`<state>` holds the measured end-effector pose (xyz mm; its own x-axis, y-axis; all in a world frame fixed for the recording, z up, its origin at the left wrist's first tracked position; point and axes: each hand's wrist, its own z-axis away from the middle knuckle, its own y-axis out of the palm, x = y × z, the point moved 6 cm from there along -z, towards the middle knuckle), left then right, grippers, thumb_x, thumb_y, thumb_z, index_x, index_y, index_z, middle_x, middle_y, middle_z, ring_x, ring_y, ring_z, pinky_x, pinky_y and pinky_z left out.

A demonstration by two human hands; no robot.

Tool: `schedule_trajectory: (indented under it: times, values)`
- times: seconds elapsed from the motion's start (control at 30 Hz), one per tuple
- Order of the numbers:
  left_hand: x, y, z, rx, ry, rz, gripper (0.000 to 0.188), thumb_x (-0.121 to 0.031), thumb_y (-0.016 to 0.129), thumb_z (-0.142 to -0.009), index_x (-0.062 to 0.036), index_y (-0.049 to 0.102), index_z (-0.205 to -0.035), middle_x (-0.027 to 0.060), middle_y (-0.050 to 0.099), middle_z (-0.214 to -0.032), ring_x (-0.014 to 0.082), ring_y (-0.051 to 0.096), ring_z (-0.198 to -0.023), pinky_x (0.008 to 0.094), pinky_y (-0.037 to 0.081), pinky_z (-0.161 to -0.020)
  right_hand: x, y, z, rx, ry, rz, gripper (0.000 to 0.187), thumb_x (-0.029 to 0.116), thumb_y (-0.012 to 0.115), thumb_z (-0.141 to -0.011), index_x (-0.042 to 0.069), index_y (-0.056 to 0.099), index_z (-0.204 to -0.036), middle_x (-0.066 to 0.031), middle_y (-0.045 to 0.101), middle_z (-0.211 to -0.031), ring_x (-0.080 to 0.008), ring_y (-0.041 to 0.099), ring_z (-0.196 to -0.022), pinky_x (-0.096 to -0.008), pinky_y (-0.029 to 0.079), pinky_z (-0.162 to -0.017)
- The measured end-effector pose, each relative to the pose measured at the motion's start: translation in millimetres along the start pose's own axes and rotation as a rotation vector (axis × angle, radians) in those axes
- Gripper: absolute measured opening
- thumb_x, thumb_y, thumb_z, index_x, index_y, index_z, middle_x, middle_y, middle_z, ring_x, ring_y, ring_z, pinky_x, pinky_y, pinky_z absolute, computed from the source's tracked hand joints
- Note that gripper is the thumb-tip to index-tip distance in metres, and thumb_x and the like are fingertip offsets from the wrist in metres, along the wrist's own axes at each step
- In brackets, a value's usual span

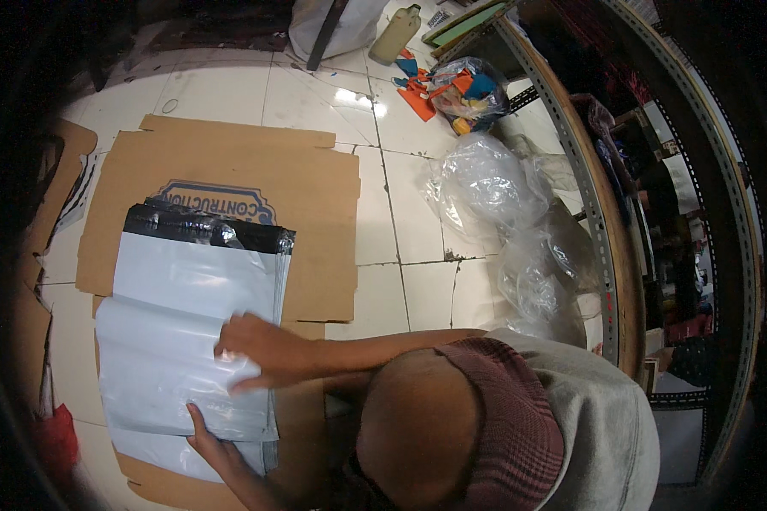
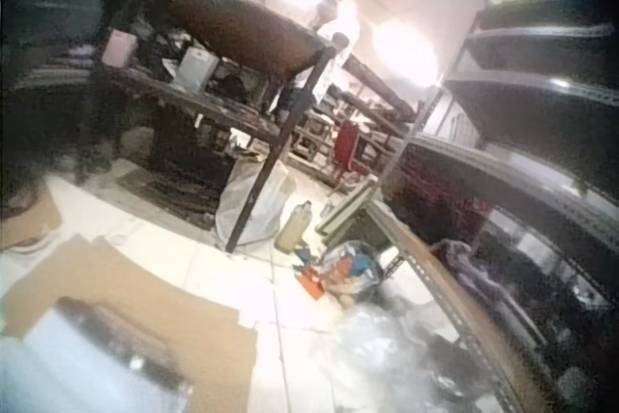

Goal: The person sits on the floor and separates a stack of white poly mailers one by one, placing each separated mailer into a growing pile. The person handles the mailers by hand without using tools.

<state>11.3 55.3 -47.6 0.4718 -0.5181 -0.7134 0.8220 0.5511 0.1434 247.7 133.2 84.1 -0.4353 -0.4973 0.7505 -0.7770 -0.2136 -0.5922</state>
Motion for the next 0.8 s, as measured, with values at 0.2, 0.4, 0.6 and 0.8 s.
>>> schedule_trajectory:
  times: [0.2, 0.4, 0.6, 0.8]
  values:
    - [-13, 6, 6, 0.060, -0.042, 0.287, 0.064, -0.037, 0.071, -0.091, 0.0052, 0.048, -0.133, 0.0189, 0.057, -0.127, 0.0294, 0.059, -0.111, 0.0426, 0.052, -0.092, -28, 61, 22, 0.123, -0.027, -0.012, 0.026, 0.031, 0.081, -0.074, 0.013, 0.068, -0.088, -0.0024, 0.061, -0.084, -0.0212, 0.051, -0.089, -0.0363, 0.037, -0.081]
    - [-8, 4, 1, 0.047, -0.007, 0.192, 0.060, -0.035, 0.072, -0.091, 0.0039, 0.051, -0.132, 0.0159, 0.057, -0.128, 0.0279, 0.058, -0.113, 0.0407, 0.050, -0.095, -111, 17, 20, -0.342, 0.843, -0.603, 0.027, 0.029, 0.055, -0.102, 0.006, 0.066, -0.092, 0.0022, 0.060, -0.082, -0.0077, 0.050, -0.087, -0.0286, 0.043, -0.079]
    - [-15, -6, 0, -0.054, 0.062, 0.040, 0.059, -0.030, 0.075, -0.089, 0.0079, 0.052, -0.128, 0.0186, 0.060, -0.122, 0.0278, 0.061, -0.108, 0.0409, 0.051, -0.094, -58, -90, -4, -0.823, 0.279, -0.160, 0.016, 0.018, 0.067, -0.091, 0.004, 0.060, -0.095, -0.0098, 0.059, -0.093, -0.0218, 0.058, -0.087, -0.0349, 0.046, -0.081]
    - [-6, 7, 4, 0.013, -0.031, 0.090, 0.062, -0.031, 0.075, -0.089, 0.0087, 0.051, -0.129, 0.0198, 0.057, -0.126, 0.0293, 0.060, -0.110, 0.0425, 0.051, -0.094, -15, 30, 7, 0.180, -0.033, 0.032, 0.042, 0.039, 0.083, -0.070, 0.011, 0.062, -0.093, -0.0070, 0.056, -0.090, -0.0246, 0.050, -0.096, -0.0382, 0.037, -0.085]
